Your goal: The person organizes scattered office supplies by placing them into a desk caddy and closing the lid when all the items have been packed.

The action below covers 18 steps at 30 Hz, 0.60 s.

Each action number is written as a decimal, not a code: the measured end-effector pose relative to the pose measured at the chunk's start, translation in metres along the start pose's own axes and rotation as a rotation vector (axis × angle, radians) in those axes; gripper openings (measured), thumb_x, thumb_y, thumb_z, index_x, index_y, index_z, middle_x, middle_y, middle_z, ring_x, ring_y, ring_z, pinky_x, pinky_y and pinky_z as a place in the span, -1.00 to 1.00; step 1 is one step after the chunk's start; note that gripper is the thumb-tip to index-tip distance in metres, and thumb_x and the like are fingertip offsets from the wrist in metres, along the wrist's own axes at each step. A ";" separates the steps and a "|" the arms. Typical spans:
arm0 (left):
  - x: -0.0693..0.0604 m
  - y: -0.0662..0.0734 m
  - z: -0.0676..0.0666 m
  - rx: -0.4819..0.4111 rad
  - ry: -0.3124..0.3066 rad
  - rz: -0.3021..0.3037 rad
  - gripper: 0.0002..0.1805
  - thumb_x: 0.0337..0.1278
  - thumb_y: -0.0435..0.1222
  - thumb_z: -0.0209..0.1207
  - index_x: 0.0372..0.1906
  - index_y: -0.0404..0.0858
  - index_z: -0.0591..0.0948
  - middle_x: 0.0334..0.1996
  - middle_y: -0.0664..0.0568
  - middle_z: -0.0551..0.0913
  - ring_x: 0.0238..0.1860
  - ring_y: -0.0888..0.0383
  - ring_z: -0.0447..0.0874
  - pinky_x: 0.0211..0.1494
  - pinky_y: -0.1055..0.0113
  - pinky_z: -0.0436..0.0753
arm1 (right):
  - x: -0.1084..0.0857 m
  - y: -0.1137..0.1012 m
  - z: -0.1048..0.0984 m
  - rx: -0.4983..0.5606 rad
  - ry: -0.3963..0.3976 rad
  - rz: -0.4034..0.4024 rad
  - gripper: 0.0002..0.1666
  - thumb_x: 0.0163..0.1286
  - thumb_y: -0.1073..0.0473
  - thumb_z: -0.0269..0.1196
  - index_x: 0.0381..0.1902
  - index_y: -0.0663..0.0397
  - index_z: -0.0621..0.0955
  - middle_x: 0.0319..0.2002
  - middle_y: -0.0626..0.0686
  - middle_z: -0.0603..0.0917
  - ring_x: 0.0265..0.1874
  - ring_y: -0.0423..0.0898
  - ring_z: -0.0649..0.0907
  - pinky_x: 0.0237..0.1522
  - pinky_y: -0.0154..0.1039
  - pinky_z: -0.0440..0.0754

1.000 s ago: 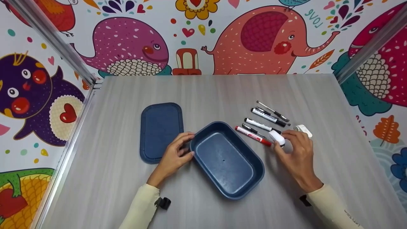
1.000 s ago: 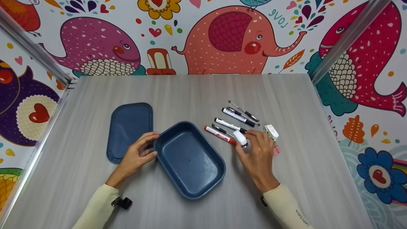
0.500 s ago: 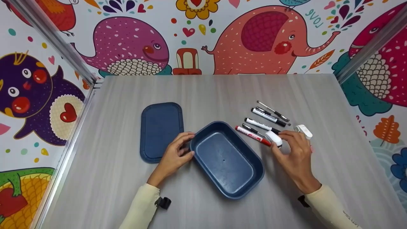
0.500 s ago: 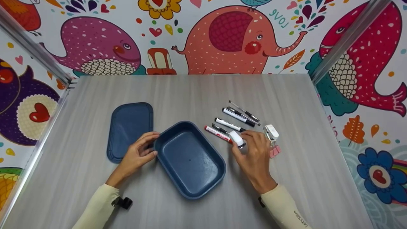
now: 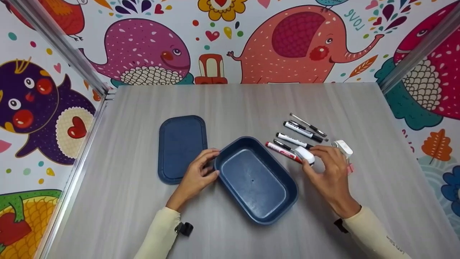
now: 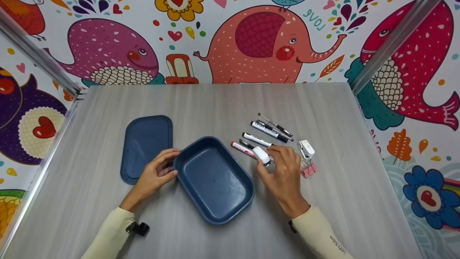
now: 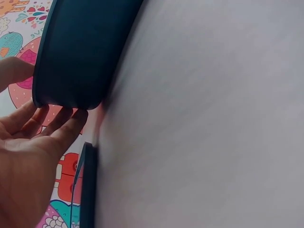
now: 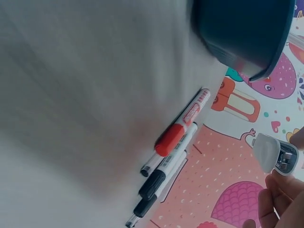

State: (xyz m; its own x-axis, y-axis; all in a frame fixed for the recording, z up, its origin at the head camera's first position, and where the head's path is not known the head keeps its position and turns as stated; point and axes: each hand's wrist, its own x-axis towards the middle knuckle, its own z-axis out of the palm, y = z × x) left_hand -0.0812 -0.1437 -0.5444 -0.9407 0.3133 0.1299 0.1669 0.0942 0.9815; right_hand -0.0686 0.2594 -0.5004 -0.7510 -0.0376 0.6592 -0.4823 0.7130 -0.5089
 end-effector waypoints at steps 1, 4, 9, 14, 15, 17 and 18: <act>0.000 0.000 0.000 -0.001 0.000 0.000 -0.41 0.34 -0.56 0.36 0.45 -0.43 0.57 0.52 -0.15 0.48 0.52 -0.16 0.46 0.29 0.19 0.65 | 0.001 -0.001 0.001 0.004 0.003 -0.003 -0.71 0.13 0.36 0.55 -0.15 0.30 0.80 -0.09 0.17 0.79 -0.05 0.20 0.65 0.13 0.03 0.40; 0.000 0.000 0.000 -0.001 -0.001 -0.001 -0.40 0.33 -0.57 0.36 0.46 -0.43 0.57 0.52 -0.17 0.48 0.53 -0.18 0.45 0.30 0.14 0.65 | 0.002 -0.005 0.003 0.020 0.004 -0.010 -0.71 0.13 0.36 0.55 -0.16 0.32 0.79 -0.10 0.18 0.79 -0.06 0.20 0.66 0.11 0.00 0.41; 0.000 -0.001 0.000 0.005 -0.001 0.003 -0.39 0.32 -0.59 0.35 0.46 -0.42 0.57 0.52 -0.17 0.48 0.52 -0.19 0.46 0.29 0.12 0.65 | 0.003 -0.012 0.009 0.052 -0.004 -0.016 -0.72 0.14 0.37 0.55 -0.16 0.32 0.80 -0.09 0.18 0.80 -0.05 0.20 0.66 0.15 -0.07 0.40; 0.000 -0.002 0.000 0.008 0.001 0.009 -0.39 0.33 -0.57 0.35 0.46 -0.40 0.57 0.53 -0.16 0.47 0.53 -0.17 0.46 0.28 0.17 0.65 | 0.003 -0.020 0.014 0.096 -0.017 0.010 -0.70 0.09 0.44 0.58 -0.17 0.27 0.81 -0.10 0.15 0.81 -0.06 0.15 0.67 0.15 -0.26 0.43; 0.000 -0.002 0.000 0.010 0.002 0.009 -0.40 0.34 -0.57 0.35 0.46 -0.40 0.57 0.53 -0.15 0.47 0.53 -0.17 0.46 0.28 0.18 0.65 | 0.003 -0.021 0.015 0.107 -0.020 0.016 -0.69 0.08 0.46 0.58 -0.17 0.26 0.81 -0.10 0.14 0.81 -0.07 0.14 0.67 0.12 -0.30 0.44; 0.000 -0.002 0.000 0.010 0.003 0.008 -0.40 0.34 -0.56 0.35 0.46 -0.40 0.57 0.53 -0.14 0.48 0.54 -0.17 0.46 0.29 0.19 0.64 | 0.003 -0.023 0.017 0.122 -0.032 0.021 -0.67 0.07 0.48 0.59 -0.16 0.26 0.81 -0.10 0.13 0.81 -0.07 0.12 0.67 0.09 -0.36 0.45; 0.000 -0.002 0.000 0.009 0.003 0.007 -0.40 0.34 -0.56 0.35 0.46 -0.40 0.57 0.52 -0.14 0.47 0.54 -0.17 0.46 0.30 0.19 0.64 | 0.003 -0.024 0.018 0.129 -0.040 0.024 -0.67 0.07 0.49 0.59 -0.16 0.25 0.81 -0.09 0.13 0.81 -0.07 0.11 0.66 0.08 -0.38 0.45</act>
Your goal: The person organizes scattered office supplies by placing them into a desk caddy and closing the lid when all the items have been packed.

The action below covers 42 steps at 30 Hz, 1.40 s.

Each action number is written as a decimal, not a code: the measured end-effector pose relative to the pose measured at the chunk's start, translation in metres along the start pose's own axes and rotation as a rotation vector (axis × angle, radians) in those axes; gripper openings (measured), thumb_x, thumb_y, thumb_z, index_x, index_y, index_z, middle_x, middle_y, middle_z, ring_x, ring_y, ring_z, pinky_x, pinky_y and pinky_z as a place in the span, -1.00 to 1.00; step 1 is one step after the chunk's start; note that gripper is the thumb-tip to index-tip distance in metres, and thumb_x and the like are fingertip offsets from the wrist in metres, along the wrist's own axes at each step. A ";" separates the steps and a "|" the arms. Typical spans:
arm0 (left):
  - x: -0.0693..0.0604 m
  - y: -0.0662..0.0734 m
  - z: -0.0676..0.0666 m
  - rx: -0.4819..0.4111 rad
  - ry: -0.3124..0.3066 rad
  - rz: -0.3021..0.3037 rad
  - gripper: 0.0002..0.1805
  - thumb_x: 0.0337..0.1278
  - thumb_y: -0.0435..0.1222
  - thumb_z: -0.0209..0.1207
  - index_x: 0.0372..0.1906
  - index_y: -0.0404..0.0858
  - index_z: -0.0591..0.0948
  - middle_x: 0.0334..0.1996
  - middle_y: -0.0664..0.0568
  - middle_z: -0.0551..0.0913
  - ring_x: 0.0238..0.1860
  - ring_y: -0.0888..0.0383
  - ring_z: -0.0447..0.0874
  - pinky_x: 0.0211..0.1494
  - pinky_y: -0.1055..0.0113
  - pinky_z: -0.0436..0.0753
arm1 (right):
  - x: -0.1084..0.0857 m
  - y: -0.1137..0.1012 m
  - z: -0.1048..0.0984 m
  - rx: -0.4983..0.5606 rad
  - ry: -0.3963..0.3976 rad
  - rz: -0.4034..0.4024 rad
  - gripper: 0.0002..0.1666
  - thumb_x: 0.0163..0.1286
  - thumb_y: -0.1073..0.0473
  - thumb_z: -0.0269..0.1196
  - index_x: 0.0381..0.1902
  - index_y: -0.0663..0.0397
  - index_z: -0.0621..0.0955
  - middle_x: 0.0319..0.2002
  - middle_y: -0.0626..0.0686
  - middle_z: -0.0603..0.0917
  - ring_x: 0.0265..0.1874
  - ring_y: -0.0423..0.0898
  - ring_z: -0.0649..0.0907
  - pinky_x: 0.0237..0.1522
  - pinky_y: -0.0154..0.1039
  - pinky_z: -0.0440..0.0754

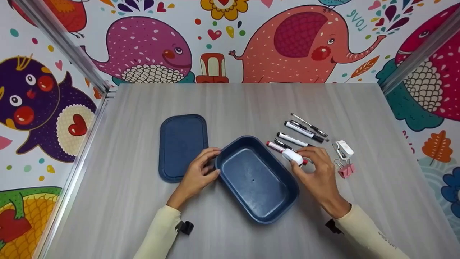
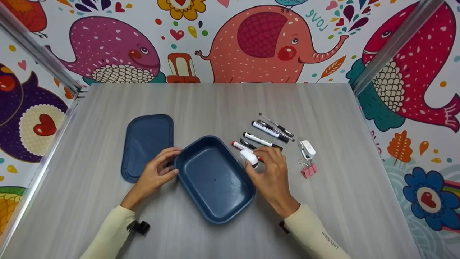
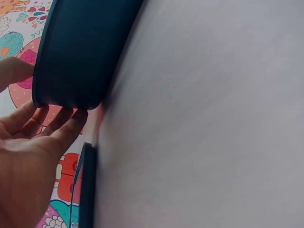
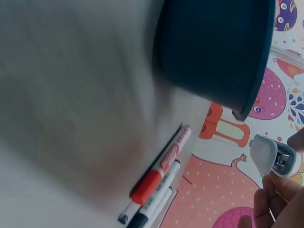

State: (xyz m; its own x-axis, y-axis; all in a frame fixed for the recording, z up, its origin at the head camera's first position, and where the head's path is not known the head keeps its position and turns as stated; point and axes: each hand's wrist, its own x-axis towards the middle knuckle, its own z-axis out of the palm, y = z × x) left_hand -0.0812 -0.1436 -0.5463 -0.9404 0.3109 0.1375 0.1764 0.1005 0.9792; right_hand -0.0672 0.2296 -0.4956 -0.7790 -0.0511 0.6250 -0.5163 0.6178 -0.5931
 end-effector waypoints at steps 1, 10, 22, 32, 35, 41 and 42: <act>0.000 0.000 0.000 -0.001 0.000 -0.003 -0.40 0.34 -0.56 0.35 0.46 -0.40 0.57 0.52 -0.14 0.48 0.54 -0.17 0.46 0.31 0.18 0.64 | 0.000 -0.001 0.001 0.007 -0.007 0.004 -0.67 0.08 0.49 0.59 -0.16 0.25 0.81 -0.09 0.13 0.81 -0.07 0.10 0.66 0.08 -0.41 0.46; 0.000 0.000 -0.001 0.004 -0.001 -0.012 -0.40 0.33 -0.56 0.37 0.46 -0.40 0.58 0.53 -0.15 0.48 0.54 -0.18 0.46 0.37 -0.05 0.62 | 0.000 -0.009 0.012 0.064 -0.044 -0.017 -0.66 0.06 0.52 0.58 -0.18 0.24 0.81 -0.08 0.13 0.80 -0.03 0.11 0.67 0.13 -0.50 0.52; 0.000 0.000 -0.001 -0.014 -0.007 0.000 -0.40 0.34 -0.55 0.36 0.46 -0.40 0.57 0.53 -0.17 0.47 0.55 -0.19 0.45 0.36 -0.01 0.63 | 0.002 -0.017 0.024 0.066 -0.099 -0.038 -0.68 0.12 0.44 0.59 -0.14 0.21 0.80 -0.07 0.07 0.80 -0.02 0.07 0.69 0.18 -0.31 0.52; 0.000 -0.001 -0.002 -0.010 -0.008 0.015 -0.40 0.37 -0.56 0.35 0.47 -0.41 0.56 0.52 -0.18 0.47 0.54 -0.20 0.45 0.34 0.10 0.63 | 0.003 -0.020 0.032 0.066 -0.151 -0.048 -0.70 0.12 0.45 0.59 -0.17 0.22 0.79 -0.09 0.07 0.78 -0.01 0.05 0.70 0.18 -0.33 0.55; 0.000 0.000 -0.002 -0.014 -0.008 0.011 -0.41 0.37 -0.56 0.35 0.47 -0.42 0.56 0.52 -0.17 0.48 0.53 -0.18 0.46 0.33 0.12 0.64 | 0.001 -0.021 0.035 0.078 -0.167 -0.054 -0.72 0.12 0.44 0.59 -0.19 0.21 0.80 -0.10 0.05 0.79 -0.04 0.04 0.71 0.14 -0.28 0.56; 0.000 0.000 -0.001 -0.041 -0.011 0.004 -0.40 0.35 -0.59 0.34 0.47 -0.43 0.55 0.53 -0.18 0.46 0.53 -0.17 0.45 0.32 0.15 0.64 | -0.001 -0.024 0.041 0.102 -0.210 -0.070 -0.73 0.13 0.43 0.57 -0.19 0.25 0.79 -0.10 0.07 0.80 -0.04 0.05 0.71 0.15 -0.28 0.56; 0.000 0.000 -0.001 -0.040 -0.010 0.005 -0.40 0.35 -0.59 0.34 0.47 -0.43 0.55 0.53 -0.18 0.46 0.53 -0.18 0.45 0.33 0.15 0.64 | -0.001 -0.025 0.042 0.103 -0.218 -0.067 -0.73 0.14 0.43 0.57 -0.18 0.25 0.79 -0.09 0.07 0.80 -0.03 0.05 0.71 0.16 -0.29 0.57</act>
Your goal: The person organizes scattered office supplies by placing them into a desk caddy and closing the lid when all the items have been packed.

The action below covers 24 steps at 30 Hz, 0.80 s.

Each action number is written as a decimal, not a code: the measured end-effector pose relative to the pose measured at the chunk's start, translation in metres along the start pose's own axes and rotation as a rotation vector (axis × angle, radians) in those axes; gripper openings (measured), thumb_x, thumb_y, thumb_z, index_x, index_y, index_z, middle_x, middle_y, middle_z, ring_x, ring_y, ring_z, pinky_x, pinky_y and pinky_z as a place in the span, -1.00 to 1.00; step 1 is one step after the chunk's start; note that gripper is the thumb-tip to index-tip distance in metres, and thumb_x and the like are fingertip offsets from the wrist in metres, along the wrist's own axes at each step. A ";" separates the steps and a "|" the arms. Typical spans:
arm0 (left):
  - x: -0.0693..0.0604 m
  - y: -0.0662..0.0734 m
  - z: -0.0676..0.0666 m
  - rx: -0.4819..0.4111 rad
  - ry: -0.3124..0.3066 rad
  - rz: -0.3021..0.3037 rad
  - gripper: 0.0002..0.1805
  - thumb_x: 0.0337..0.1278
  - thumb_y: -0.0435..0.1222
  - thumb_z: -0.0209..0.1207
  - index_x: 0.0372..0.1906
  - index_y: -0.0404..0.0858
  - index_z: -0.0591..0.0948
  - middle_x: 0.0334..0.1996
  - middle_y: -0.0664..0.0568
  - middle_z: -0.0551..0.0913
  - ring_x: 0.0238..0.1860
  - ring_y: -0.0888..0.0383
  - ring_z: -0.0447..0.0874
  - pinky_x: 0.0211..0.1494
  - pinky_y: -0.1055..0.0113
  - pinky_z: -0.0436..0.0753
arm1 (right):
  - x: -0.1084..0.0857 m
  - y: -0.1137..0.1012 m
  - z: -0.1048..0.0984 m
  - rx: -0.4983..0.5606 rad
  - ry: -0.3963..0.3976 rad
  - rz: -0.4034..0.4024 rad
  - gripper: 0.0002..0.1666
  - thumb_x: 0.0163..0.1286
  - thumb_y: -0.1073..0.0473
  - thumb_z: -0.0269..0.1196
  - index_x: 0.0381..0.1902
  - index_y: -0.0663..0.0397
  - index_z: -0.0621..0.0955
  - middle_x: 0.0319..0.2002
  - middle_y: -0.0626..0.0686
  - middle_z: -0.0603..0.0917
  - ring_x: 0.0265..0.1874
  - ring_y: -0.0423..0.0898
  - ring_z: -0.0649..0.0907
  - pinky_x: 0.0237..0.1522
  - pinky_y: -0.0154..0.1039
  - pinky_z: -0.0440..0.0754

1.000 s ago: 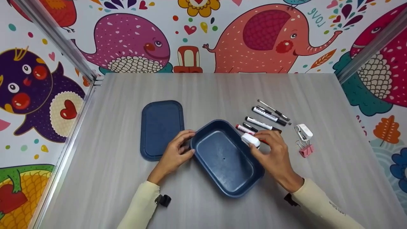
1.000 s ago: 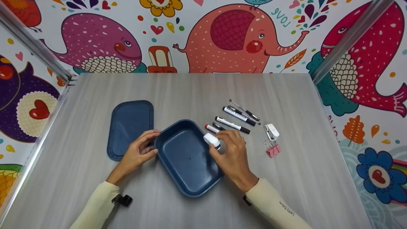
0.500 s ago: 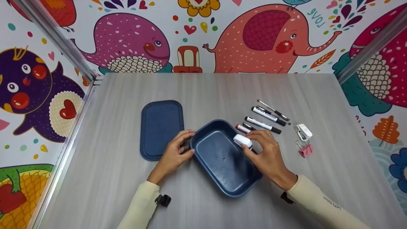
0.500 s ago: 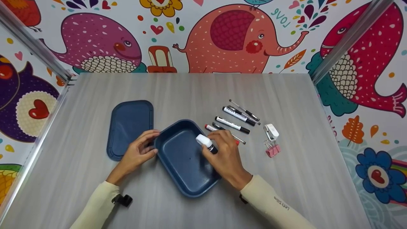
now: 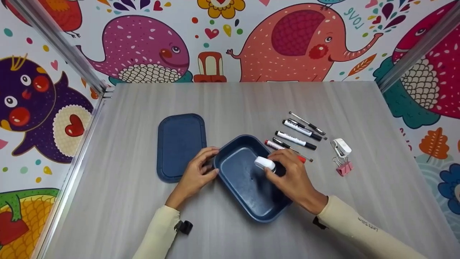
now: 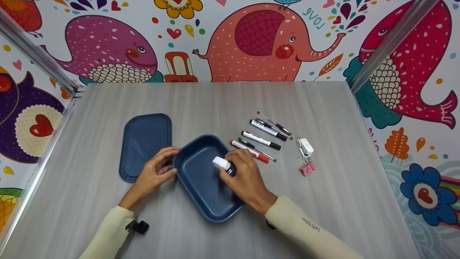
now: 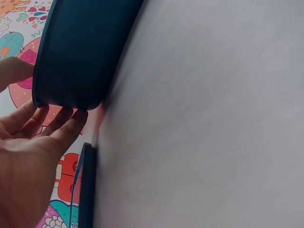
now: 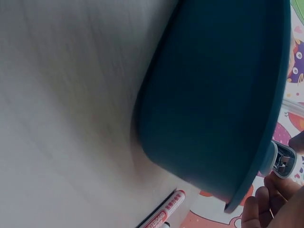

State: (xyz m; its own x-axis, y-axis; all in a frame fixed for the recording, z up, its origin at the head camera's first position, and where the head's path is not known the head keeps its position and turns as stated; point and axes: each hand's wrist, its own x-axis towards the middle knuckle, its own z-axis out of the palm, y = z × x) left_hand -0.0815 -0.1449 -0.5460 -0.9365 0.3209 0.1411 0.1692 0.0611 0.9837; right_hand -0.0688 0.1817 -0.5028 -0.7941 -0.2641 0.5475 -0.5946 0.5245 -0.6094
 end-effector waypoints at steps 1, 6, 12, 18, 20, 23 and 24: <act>0.000 0.000 0.000 0.002 0.001 0.002 -0.40 0.34 -0.59 0.34 0.47 -0.43 0.55 0.53 -0.19 0.46 0.53 -0.19 0.45 0.33 0.15 0.64 | 0.000 -0.001 0.001 0.000 -0.009 0.002 -0.73 0.15 0.42 0.57 -0.17 0.26 0.79 -0.08 0.08 0.80 -0.01 0.05 0.71 0.17 -0.30 0.57; -0.001 -0.001 0.000 0.012 0.003 0.007 -0.39 0.34 -0.58 0.35 0.47 -0.41 0.56 0.53 -0.19 0.46 0.52 -0.20 0.46 0.31 0.13 0.64 | 0.003 -0.004 0.005 -0.004 -0.046 0.005 -0.74 0.17 0.39 0.58 -0.16 0.26 0.79 -0.07 0.11 0.79 0.00 0.06 0.71 0.19 -0.17 0.60; 0.000 -0.002 0.000 0.011 0.000 0.010 -0.39 0.34 -0.57 0.35 0.47 -0.41 0.56 0.54 -0.22 0.44 0.53 -0.21 0.45 0.34 0.09 0.63 | 0.007 -0.006 0.011 -0.018 -0.071 -0.012 -0.74 0.18 0.36 0.58 -0.16 0.26 0.78 -0.08 0.10 0.78 0.02 0.05 0.73 0.25 0.02 0.63; -0.001 -0.002 0.000 0.002 0.009 0.008 -0.39 0.32 -0.59 0.35 0.46 -0.43 0.56 0.53 -0.23 0.45 0.52 -0.21 0.46 0.33 0.11 0.63 | 0.013 -0.009 0.017 -0.031 -0.106 -0.014 -0.74 0.19 0.35 0.58 -0.16 0.27 0.78 -0.07 0.11 0.77 0.02 0.06 0.72 0.15 -0.06 0.68; 0.000 -0.001 0.001 -0.002 0.012 0.008 -0.39 0.31 -0.60 0.35 0.45 -0.44 0.57 0.52 -0.23 0.45 0.52 -0.21 0.46 0.33 0.13 0.64 | 0.015 -0.011 0.018 -0.026 -0.117 -0.001 -0.75 0.19 0.35 0.57 -0.17 0.28 0.78 -0.07 0.11 0.77 0.02 0.06 0.71 0.14 -0.04 0.68; 0.000 -0.001 0.001 -0.001 0.012 0.009 -0.39 0.31 -0.59 0.35 0.45 -0.44 0.57 0.52 -0.24 0.46 0.51 -0.21 0.47 0.32 0.14 0.64 | 0.018 -0.014 0.021 -0.016 -0.129 0.019 -0.76 0.19 0.35 0.56 -0.18 0.28 0.77 -0.08 0.10 0.78 0.01 0.06 0.71 0.13 -0.03 0.68; 0.000 0.000 0.001 0.000 0.011 0.009 -0.39 0.31 -0.59 0.35 0.45 -0.44 0.57 0.52 -0.23 0.46 0.51 -0.21 0.47 0.33 0.14 0.64 | 0.019 -0.015 0.022 -0.012 -0.132 0.026 -0.76 0.20 0.35 0.56 -0.18 0.28 0.78 -0.08 0.10 0.78 0.01 0.06 0.71 0.13 -0.02 0.68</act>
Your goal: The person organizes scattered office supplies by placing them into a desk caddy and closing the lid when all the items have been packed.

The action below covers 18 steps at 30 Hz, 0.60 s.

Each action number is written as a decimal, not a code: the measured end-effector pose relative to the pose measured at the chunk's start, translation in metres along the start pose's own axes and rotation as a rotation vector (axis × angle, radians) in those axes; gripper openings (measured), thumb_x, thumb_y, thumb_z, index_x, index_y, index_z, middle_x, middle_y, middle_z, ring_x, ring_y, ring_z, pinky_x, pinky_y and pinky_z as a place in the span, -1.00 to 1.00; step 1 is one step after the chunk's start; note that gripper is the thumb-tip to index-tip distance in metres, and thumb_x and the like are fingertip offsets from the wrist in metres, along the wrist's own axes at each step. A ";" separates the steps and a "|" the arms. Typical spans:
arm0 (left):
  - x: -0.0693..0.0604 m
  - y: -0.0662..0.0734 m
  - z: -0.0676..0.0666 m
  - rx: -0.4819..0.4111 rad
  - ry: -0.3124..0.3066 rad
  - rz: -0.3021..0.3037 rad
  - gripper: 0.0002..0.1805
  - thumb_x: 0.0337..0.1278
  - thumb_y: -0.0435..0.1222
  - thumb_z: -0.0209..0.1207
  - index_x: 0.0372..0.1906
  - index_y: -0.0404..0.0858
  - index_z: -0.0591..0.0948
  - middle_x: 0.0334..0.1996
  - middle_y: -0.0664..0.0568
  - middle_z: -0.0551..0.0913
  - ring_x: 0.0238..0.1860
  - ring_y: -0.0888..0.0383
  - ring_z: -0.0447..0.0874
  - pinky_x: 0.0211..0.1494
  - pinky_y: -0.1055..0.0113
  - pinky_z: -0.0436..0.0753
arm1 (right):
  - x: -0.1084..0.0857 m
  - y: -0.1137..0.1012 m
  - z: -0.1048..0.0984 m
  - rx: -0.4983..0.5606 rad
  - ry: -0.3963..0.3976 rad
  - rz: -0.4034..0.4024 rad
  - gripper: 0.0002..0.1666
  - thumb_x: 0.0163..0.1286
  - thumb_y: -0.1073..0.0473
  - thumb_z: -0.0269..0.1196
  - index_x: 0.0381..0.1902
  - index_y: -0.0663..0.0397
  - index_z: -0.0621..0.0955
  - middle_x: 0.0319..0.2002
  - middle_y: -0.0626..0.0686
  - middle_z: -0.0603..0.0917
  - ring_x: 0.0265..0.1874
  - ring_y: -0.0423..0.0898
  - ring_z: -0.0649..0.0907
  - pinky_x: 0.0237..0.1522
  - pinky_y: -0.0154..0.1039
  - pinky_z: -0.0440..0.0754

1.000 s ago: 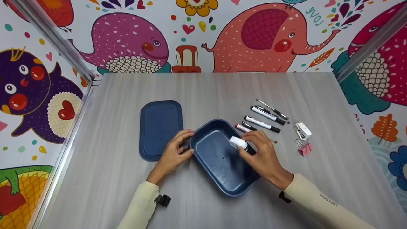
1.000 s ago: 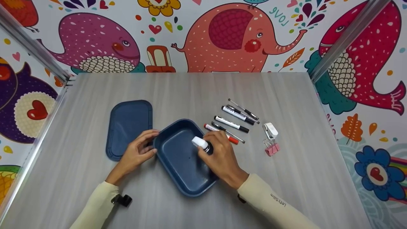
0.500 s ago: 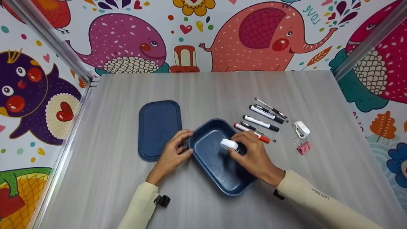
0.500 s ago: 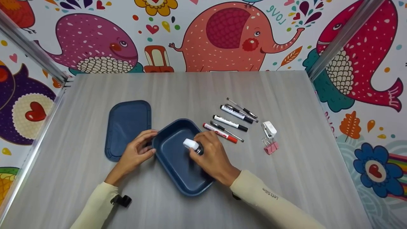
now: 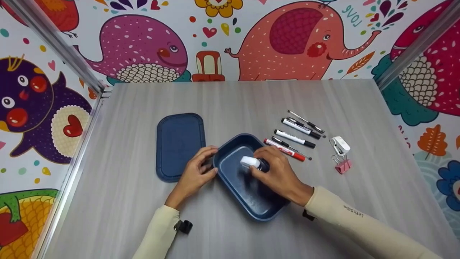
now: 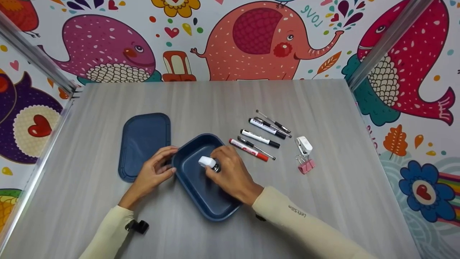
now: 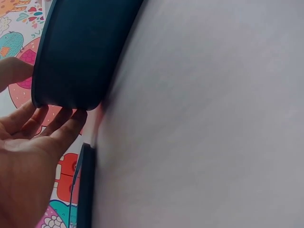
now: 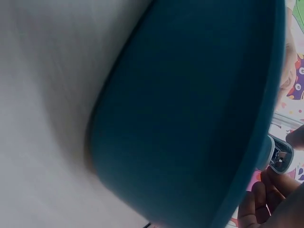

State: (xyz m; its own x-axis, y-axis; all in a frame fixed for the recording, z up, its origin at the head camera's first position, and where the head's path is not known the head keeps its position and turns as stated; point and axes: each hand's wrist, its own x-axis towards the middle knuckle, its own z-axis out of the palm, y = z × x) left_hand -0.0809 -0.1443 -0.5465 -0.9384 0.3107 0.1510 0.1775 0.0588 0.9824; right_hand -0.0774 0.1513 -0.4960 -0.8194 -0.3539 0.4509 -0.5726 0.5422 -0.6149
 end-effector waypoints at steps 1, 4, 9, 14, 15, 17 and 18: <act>0.000 0.000 0.000 0.001 0.000 -0.001 -0.40 0.31 -0.59 0.35 0.45 -0.44 0.57 0.52 -0.23 0.46 0.51 -0.22 0.47 0.33 0.14 0.64 | 0.001 -0.001 0.001 0.004 -0.003 0.004 -0.77 0.20 0.36 0.56 -0.19 0.28 0.77 -0.08 0.10 0.78 0.01 0.06 0.71 0.14 -0.02 0.67; 0.000 -0.001 0.000 0.005 0.001 -0.001 -0.40 0.31 -0.58 0.35 0.45 -0.44 0.57 0.52 -0.22 0.46 0.52 -0.21 0.46 0.34 0.12 0.64 | 0.004 -0.003 0.003 0.013 -0.015 0.019 -0.77 0.20 0.36 0.56 -0.18 0.28 0.78 -0.08 0.10 0.78 0.02 0.07 0.70 0.18 -0.01 0.67; 0.001 -0.001 0.000 0.016 0.005 -0.003 -0.40 0.30 -0.58 0.36 0.44 -0.44 0.58 0.52 -0.21 0.47 0.51 -0.21 0.47 0.33 0.10 0.65 | 0.009 -0.006 0.008 0.030 -0.055 0.061 -0.76 0.25 0.33 0.56 -0.14 0.28 0.78 -0.05 0.12 0.78 0.05 0.07 0.70 0.22 0.00 0.67; 0.000 0.000 0.000 0.020 0.005 0.001 -0.40 0.31 -0.59 0.36 0.44 -0.43 0.58 0.51 -0.21 0.48 0.50 -0.20 0.48 0.31 0.10 0.66 | 0.012 -0.007 0.013 0.034 -0.074 0.083 -0.74 0.26 0.31 0.55 -0.11 0.28 0.78 -0.04 0.13 0.77 0.06 0.08 0.70 0.19 -0.01 0.69; 0.000 0.000 0.000 0.019 0.005 0.002 -0.40 0.31 -0.59 0.36 0.44 -0.43 0.58 0.51 -0.22 0.48 0.50 -0.20 0.49 0.31 0.11 0.66 | 0.013 -0.007 0.015 0.036 -0.073 0.080 -0.74 0.26 0.31 0.55 -0.11 0.28 0.78 -0.04 0.13 0.77 0.06 0.08 0.70 0.19 -0.01 0.69; 0.000 0.000 0.000 0.014 0.004 0.005 -0.40 0.31 -0.59 0.36 0.45 -0.43 0.58 0.51 -0.24 0.47 0.50 -0.21 0.48 0.29 0.15 0.66 | 0.015 -0.006 0.018 0.042 -0.064 0.066 -0.75 0.25 0.32 0.54 -0.13 0.28 0.78 -0.06 0.14 0.77 0.04 0.08 0.70 0.17 -0.02 0.69; 0.000 -0.001 0.000 0.010 0.002 0.007 -0.39 0.31 -0.59 0.35 0.45 -0.44 0.57 0.51 -0.25 0.46 0.51 -0.21 0.48 0.29 0.17 0.66 | 0.015 -0.005 0.019 0.044 -0.060 0.060 -0.75 0.25 0.32 0.54 -0.13 0.28 0.77 -0.07 0.14 0.77 0.03 0.08 0.70 0.16 -0.02 0.69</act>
State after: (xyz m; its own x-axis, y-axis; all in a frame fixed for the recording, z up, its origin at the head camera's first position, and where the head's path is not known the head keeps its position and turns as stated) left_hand -0.0814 -0.1443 -0.5470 -0.9376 0.3093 0.1586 0.1876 0.0661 0.9800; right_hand -0.0873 0.1285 -0.4984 -0.8518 -0.3672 0.3736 -0.5217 0.5303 -0.6683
